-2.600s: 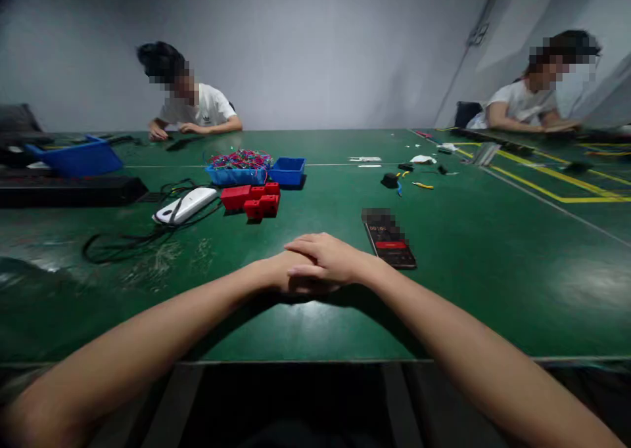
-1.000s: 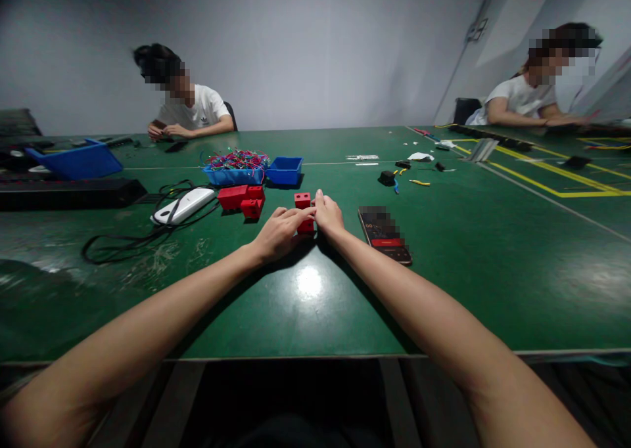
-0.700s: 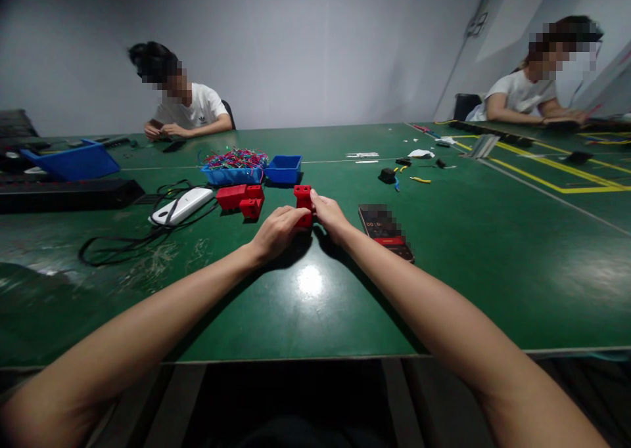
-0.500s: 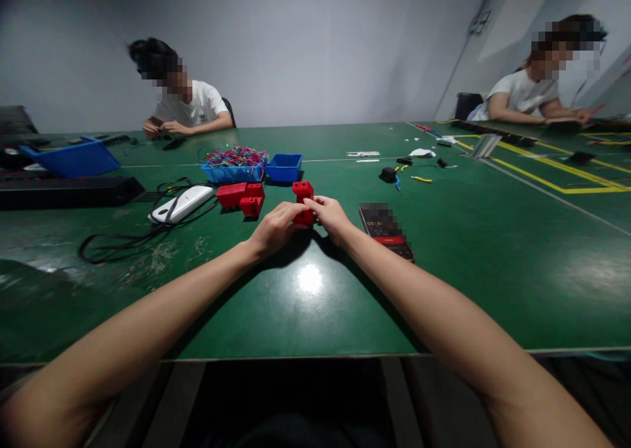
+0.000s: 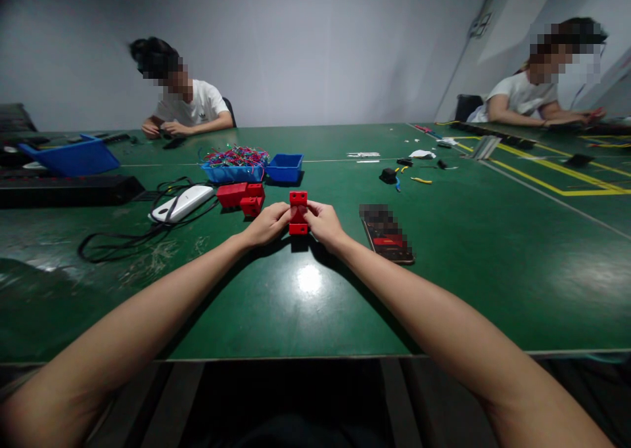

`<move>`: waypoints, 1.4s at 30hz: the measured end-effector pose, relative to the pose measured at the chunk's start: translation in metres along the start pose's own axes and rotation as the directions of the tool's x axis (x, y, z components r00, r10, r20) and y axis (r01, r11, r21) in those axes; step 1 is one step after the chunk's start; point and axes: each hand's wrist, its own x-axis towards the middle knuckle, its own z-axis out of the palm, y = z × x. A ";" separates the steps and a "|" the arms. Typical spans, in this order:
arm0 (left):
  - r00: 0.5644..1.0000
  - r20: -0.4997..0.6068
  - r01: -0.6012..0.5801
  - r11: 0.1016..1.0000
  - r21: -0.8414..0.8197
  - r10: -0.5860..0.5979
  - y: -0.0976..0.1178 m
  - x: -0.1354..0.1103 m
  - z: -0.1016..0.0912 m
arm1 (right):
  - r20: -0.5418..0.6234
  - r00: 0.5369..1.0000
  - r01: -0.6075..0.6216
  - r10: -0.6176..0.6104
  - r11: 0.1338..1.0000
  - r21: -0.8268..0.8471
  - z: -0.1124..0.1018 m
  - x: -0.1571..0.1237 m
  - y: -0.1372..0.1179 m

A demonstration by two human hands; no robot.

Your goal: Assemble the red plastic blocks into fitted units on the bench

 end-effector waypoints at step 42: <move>0.984 -0.081 0.135 0.955 -0.265 -0.162 0.012 0.002 0.011 | 0.080 0.991 0.120 -0.108 0.979 -0.163 -0.011 0.002 0.005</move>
